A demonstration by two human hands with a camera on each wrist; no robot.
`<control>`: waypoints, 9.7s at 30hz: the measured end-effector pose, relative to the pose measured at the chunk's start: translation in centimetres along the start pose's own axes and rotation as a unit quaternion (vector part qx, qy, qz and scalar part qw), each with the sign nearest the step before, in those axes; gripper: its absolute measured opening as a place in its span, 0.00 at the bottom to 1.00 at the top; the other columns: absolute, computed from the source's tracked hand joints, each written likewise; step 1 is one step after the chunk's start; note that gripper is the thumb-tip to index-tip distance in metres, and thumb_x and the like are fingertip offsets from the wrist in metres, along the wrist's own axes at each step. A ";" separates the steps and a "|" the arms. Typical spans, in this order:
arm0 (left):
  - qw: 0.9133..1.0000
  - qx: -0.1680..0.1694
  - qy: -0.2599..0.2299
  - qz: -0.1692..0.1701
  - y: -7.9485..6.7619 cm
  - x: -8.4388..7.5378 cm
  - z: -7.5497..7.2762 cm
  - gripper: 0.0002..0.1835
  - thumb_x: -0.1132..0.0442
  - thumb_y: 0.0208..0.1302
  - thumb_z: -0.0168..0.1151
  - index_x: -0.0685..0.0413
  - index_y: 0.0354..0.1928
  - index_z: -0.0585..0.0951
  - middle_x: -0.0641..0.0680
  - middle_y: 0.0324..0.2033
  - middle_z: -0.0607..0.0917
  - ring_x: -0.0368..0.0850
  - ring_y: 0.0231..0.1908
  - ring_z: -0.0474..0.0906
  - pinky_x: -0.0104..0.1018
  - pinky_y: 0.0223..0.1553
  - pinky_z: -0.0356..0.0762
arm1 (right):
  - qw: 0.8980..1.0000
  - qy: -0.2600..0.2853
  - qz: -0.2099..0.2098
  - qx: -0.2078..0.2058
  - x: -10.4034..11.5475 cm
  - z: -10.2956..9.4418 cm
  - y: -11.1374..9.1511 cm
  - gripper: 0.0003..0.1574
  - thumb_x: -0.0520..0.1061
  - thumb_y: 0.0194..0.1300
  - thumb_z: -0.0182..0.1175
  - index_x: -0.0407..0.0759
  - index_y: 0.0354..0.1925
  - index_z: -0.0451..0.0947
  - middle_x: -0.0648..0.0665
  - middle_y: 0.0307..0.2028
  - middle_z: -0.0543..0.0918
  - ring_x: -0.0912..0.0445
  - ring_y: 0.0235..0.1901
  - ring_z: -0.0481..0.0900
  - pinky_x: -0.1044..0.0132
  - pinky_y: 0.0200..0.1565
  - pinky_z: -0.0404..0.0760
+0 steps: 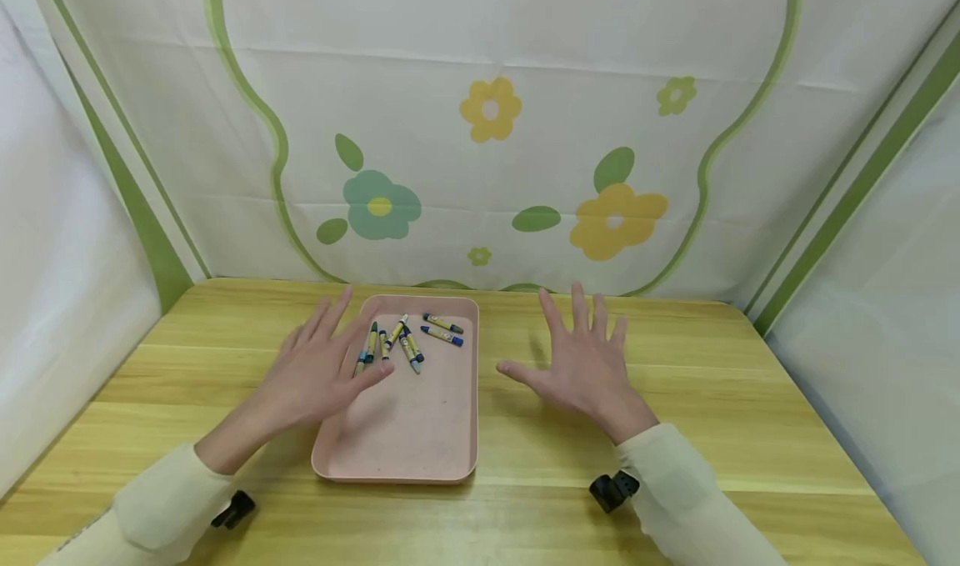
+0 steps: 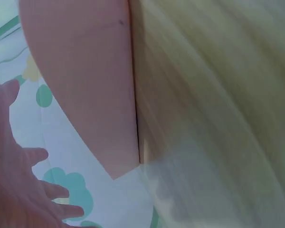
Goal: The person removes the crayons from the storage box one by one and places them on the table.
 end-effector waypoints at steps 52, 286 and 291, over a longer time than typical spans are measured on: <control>0.800 0.062 -0.559 -0.207 -3.0 3.6 4.5 0.35 0.67 0.81 0.53 0.46 0.85 0.58 0.60 0.83 0.59 0.57 0.83 0.57 0.55 0.82 0.60 | 0.865 0.499 0.033 -0.045 6.7 0.7 5.9 0.30 0.54 0.74 0.67 0.50 0.70 0.79 0.42 0.57 0.86 0.49 0.56 0.82 0.64 0.51 0.81; 0.791 0.076 -0.569 -0.211 -3.1 3.9 4.7 0.34 0.65 0.82 0.51 0.41 0.85 0.58 0.58 0.84 0.56 0.58 0.84 0.54 0.56 0.82 0.58 | 0.950 0.291 0.070 -0.089 -0.1 2.8 5.5 0.10 0.42 0.68 0.69 0.44 0.45 0.93 0.42 0.41 0.94 0.47 0.43 0.92 0.59 0.44 0.88; 0.790 0.076 -0.571 -0.211 -3.1 3.9 4.7 0.34 0.65 0.82 0.52 0.41 0.85 0.58 0.58 0.85 0.56 0.57 0.84 0.53 0.56 0.82 0.58 | 0.953 0.278 0.086 -0.083 -0.2 3.3 5.5 0.11 0.43 0.67 0.69 0.43 0.44 0.94 0.42 0.41 0.95 0.46 0.45 0.92 0.54 0.49 0.88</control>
Point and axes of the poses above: each hand's wrist, its own y-axis towards the middle knuckle, its own z-axis out of the palm, x = y × z, the point moved 5 cm from there along y, towards the middle knuckle
